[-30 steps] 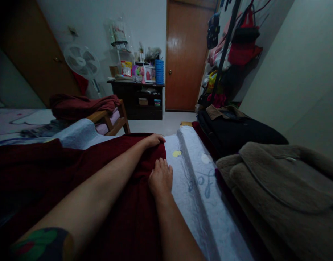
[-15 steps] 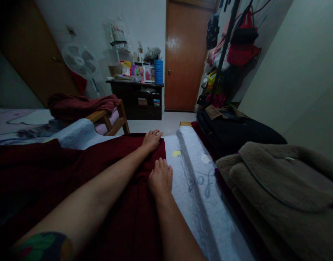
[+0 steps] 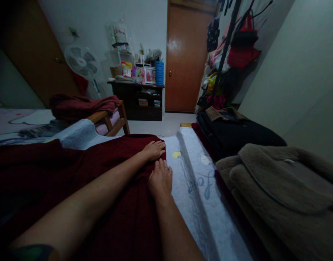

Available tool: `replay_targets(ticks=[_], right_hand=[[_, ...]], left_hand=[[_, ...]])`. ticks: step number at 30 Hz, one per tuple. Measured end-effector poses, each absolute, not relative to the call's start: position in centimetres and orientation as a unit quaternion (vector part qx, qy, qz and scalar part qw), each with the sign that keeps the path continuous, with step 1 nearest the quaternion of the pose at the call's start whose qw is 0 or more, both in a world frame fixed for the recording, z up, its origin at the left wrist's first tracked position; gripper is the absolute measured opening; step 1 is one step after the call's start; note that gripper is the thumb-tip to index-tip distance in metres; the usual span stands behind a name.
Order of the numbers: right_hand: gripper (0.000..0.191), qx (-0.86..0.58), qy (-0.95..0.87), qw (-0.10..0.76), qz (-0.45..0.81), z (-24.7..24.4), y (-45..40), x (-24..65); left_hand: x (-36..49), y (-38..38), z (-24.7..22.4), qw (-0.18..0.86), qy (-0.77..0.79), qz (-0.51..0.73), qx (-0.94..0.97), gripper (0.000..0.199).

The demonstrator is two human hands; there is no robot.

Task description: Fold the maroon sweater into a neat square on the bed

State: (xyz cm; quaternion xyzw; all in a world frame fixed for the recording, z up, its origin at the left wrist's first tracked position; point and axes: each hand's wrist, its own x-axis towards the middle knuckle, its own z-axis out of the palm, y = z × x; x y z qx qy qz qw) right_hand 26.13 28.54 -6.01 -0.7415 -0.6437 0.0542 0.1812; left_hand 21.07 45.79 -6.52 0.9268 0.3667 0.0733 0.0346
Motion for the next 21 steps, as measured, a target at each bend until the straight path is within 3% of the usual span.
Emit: replay_targets(ticks=[16,21], right_hand=[[0.055,-0.746,-0.643,0.150,0.081,-6.2,28.6,26.1],[0.055,-0.745,-0.642,0.156,0.093,-6.0,28.6,26.1]], left_hand=[[20.1,43.4,-4.2,0.016,0.371,0.099,0.923,0.048],[18.2,41.6,-4.4,0.060,0.341,0.058,0.936,0.042]])
